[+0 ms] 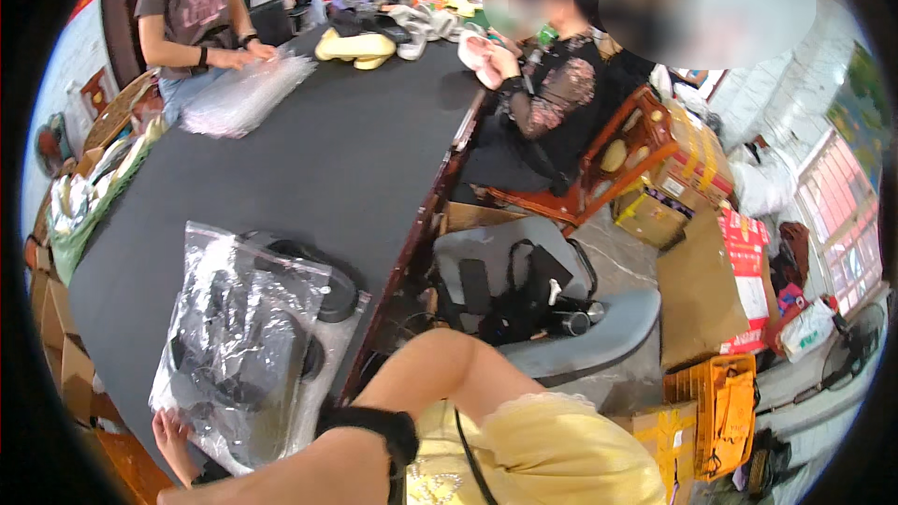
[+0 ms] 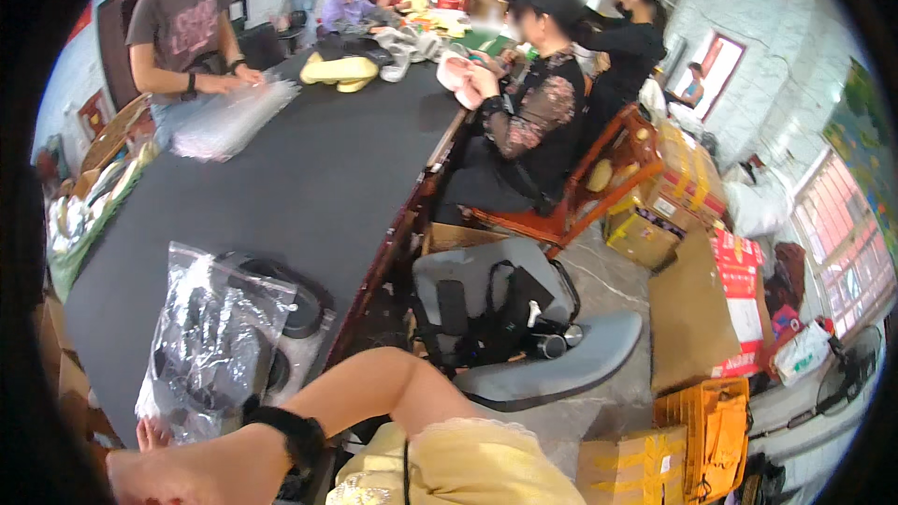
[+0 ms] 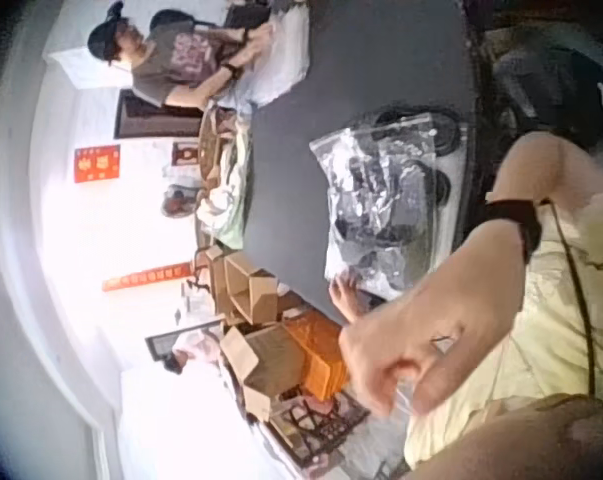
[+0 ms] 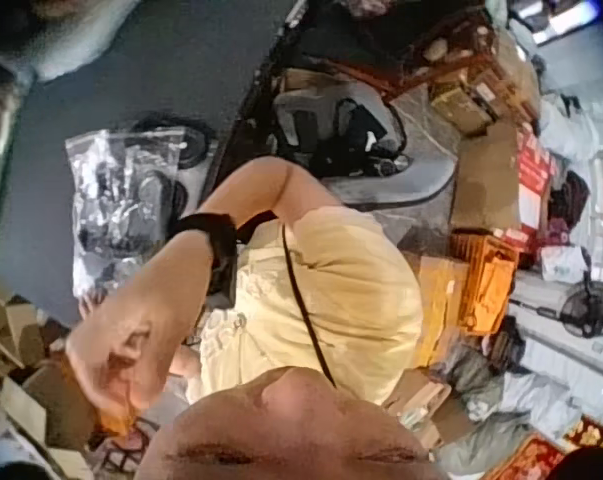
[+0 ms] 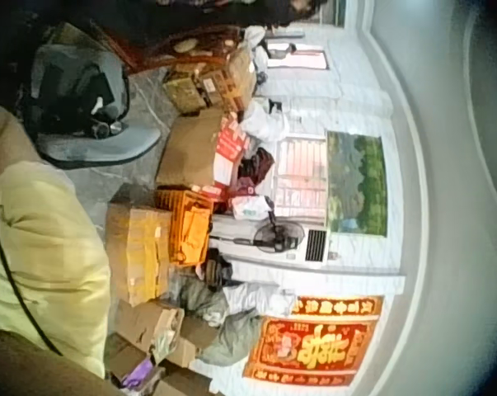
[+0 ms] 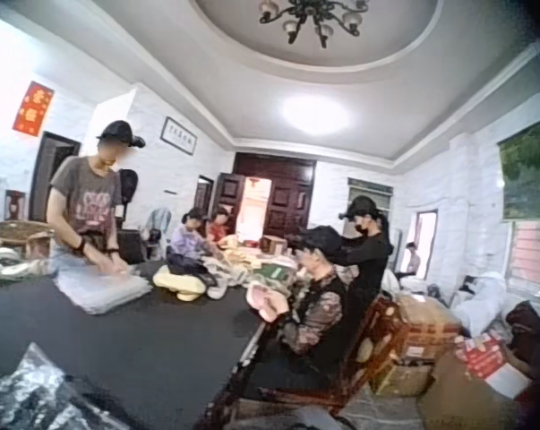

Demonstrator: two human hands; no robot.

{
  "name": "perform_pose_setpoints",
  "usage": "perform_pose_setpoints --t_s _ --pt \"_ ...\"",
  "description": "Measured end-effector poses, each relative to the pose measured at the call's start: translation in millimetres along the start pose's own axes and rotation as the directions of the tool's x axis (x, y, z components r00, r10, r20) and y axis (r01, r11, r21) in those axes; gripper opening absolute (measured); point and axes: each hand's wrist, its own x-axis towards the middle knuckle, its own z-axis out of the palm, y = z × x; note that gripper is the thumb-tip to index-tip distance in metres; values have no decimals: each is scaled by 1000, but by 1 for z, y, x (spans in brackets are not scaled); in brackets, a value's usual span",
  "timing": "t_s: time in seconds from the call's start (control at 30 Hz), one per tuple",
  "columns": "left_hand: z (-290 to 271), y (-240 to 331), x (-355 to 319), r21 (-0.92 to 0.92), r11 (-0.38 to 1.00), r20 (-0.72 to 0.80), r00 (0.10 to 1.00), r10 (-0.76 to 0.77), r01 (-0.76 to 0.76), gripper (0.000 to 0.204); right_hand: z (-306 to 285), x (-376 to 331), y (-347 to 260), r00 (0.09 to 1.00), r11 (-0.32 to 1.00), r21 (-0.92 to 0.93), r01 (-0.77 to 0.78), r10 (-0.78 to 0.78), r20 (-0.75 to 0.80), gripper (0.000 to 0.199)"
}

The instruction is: Pack sandals into plastic bags for shipping.

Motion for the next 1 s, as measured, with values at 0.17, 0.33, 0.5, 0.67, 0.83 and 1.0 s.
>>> perform_pose_setpoints --t_s 0.17,0.33,0.5,0.67,0.83,1.0 --pt "64 32 -24 199 971 90 989 115 -131 23 -32 -36 -43 744 704 -248 -665 597 -300 6" --pt "78 57 -60 142 976 -89 980 180 -166 12 -58 -65 -53 515 446 -274 -852 621 -591 9" --pt "92 65 -66 172 972 -186 964 189 -157 16 -123 -103 -63 448 55 -450 -892 253 -858 14" --pt "92 61 -60 54 992 -162 979 123 -115 29 -210 -165 -59 535 -152 -554 -819 148 -832 23" --pt "90 61 -64 102 988 -155 979 130 -115 32 -230 -168 -39 212 -101 -302 -948 509 -834 30" --pt "97 65 -62 89 986 -167 974 152 -139 29 -222 -156 -31 145 5 -228 -974 785 -602 28"
